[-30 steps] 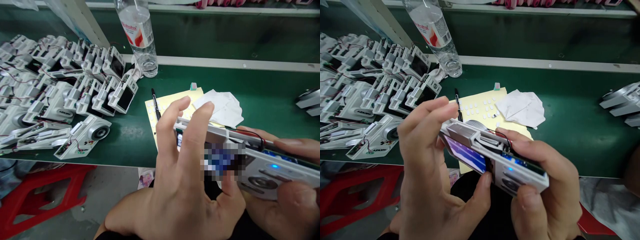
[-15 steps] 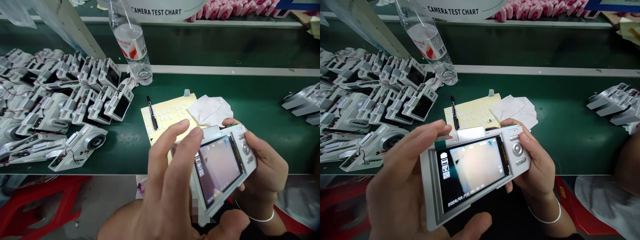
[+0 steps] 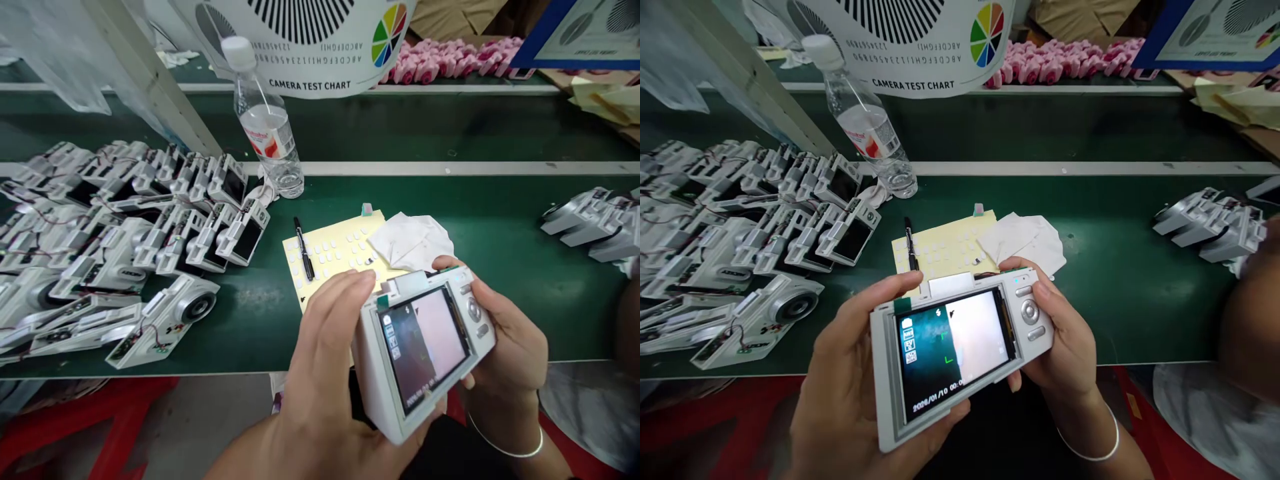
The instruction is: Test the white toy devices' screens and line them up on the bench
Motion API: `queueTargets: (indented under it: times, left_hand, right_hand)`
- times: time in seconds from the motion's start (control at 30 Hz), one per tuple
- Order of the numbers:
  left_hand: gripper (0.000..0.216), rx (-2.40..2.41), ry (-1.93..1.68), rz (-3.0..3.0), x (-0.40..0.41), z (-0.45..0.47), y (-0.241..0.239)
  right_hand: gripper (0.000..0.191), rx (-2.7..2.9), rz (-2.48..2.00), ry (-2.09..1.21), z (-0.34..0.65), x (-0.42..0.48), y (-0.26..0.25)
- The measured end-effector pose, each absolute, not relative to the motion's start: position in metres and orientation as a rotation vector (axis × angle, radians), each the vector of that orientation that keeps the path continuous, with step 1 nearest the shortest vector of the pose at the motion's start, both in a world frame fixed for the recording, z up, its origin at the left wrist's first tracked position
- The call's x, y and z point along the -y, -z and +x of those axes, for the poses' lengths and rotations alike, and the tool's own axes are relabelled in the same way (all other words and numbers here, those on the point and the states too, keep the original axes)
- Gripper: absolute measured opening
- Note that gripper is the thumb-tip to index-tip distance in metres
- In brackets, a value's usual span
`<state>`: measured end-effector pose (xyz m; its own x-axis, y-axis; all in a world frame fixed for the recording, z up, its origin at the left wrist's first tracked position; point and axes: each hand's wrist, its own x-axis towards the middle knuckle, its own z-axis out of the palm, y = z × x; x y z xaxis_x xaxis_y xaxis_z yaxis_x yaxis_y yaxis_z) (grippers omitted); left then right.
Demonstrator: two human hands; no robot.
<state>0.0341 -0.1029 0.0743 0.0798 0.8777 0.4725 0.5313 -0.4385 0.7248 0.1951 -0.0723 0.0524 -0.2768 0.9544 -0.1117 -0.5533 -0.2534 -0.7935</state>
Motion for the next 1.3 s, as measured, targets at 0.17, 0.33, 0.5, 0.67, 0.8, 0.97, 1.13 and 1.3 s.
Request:
queueTargets:
  times: [0.17,0.33,0.5,0.67,0.8,0.97,1.13,1.3]
  left_hand:
    - [0.065,-1.22,-1.233,2.26,0.049,0.012,-0.05]
    - [0.066,-1.165,-1.181,2.251,-0.009,0.007,-0.007]
    - [0.058,-1.261,-1.136,2.311,-0.025,0.006,0.027]
    - [0.06,-1.299,-1.1,2.385,-0.023,-0.001,0.037]
    - [0.064,-1.341,-1.084,2.419,-0.021,-0.003,0.04]
    - [0.068,-1.369,-1.064,2.403,-0.019,-0.003,0.043]
    - [0.07,-1.409,-1.018,2.32,-0.018,-0.003,0.045]
    - [0.072,-1.425,-1.01,2.287,-0.019,-0.003,0.046]
  right_hand:
    - [0.028,0.995,-0.718,-1.567,0.208,0.045,-0.036]
    - [0.046,1.128,-0.855,-1.581,0.22,-0.001,-0.006]
    - [0.047,1.096,-0.931,-1.673,0.216,-0.017,0.02]
    - [0.05,1.062,-0.936,-1.743,0.211,-0.015,0.03]
    - [0.056,1.024,-0.951,-1.777,0.21,-0.016,0.033]
    - [0.06,1.001,-0.949,-1.776,0.209,-0.017,0.036]
    - [0.063,0.96,-0.969,-1.814,0.208,-0.016,0.035]
    - [0.059,0.948,-0.956,-1.832,0.207,-0.017,0.033]
